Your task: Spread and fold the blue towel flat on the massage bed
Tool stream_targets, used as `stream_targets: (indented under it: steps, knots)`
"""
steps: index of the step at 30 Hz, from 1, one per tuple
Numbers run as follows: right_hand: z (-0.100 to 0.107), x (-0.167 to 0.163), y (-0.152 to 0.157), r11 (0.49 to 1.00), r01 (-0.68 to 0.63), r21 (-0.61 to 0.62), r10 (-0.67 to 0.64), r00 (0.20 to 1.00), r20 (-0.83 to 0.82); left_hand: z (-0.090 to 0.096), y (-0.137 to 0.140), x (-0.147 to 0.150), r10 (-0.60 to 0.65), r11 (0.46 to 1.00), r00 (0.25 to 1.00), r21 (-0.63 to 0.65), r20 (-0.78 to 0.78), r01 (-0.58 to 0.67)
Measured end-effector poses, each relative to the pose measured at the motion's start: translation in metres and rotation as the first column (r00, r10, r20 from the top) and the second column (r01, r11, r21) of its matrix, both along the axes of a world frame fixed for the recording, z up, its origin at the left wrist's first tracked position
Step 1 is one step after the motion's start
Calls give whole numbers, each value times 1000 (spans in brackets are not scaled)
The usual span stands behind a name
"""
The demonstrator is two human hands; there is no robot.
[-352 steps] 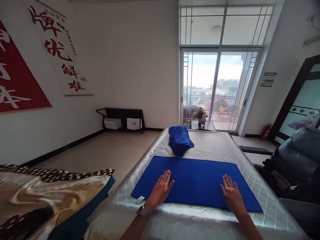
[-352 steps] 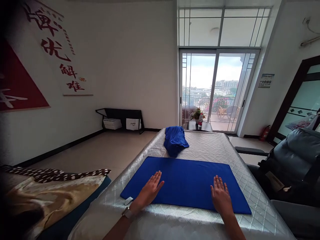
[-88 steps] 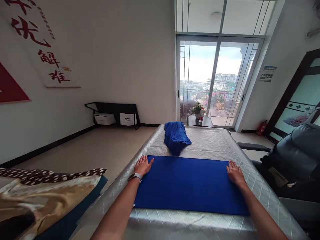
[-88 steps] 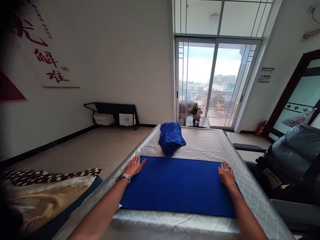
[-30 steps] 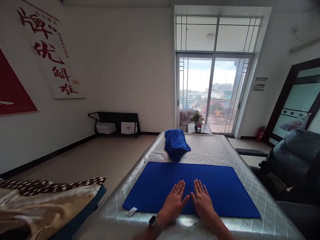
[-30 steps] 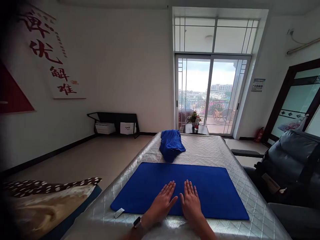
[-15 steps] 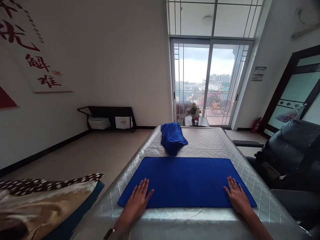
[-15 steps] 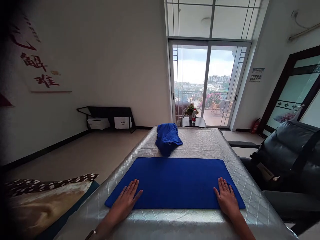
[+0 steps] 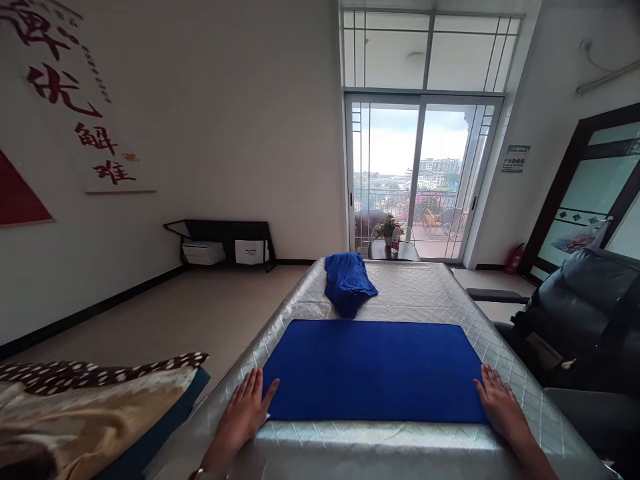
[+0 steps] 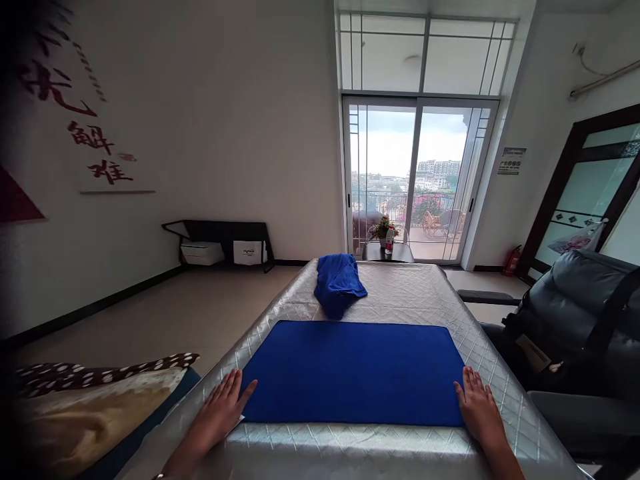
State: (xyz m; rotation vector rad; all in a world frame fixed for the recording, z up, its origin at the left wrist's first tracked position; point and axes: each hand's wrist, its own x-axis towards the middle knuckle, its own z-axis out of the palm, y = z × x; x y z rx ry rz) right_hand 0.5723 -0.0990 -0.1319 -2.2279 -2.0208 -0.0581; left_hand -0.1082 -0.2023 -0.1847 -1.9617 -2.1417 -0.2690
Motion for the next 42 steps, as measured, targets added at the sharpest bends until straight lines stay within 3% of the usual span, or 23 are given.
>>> stream_targets:
  steps: [2,5,8,11,14,17,20,23,27,30,32,36,42]
  knots:
    - [7,-20,-2,998,14,64,-14,1000,-1,11,3,13,0,1000,998,-20,58,1]
    - [24,-83,-9,990,-126,68,128,992,-22,33,20,68,-42,999,985,-19,167,46]
    - [43,-168,-17,945,-326,0,324,939,-114,55,43,147,-232,964,940,-67,251,256]
    - [51,-238,-21,878,-473,-74,455,873,-177,66,58,214,-418,886,858,-74,300,457]
    - [45,-270,-22,823,-549,-147,528,834,-158,62,63,247,-529,827,789,-20,311,562]
    - [37,-274,-21,814,-557,-168,538,830,-143,54,63,253,-529,830,789,-2,313,558]
    - [34,-266,-20,840,-520,-156,499,853,-154,52,65,244,-482,853,819,-48,311,520]
    - [31,-244,-17,878,-454,-150,436,889,-140,51,65,213,-389,898,875,-92,287,429]
    - [19,-170,-7,945,-306,-119,302,952,-44,36,46,118,-203,967,959,-113,198,228]
    - [10,-94,2,974,-203,-99,208,977,40,16,22,40,-129,987,985,-82,119,139]
    - [8,-51,7,984,-147,-104,155,985,74,6,10,8,-100,991,991,-83,93,108]
    - [13,-14,9,996,-51,-68,54,997,48,4,6,-3,-16,992,994,-124,105,29]
    - [21,-20,-3,994,-106,37,105,994,18,10,9,-2,-76,993,993,-87,85,83]
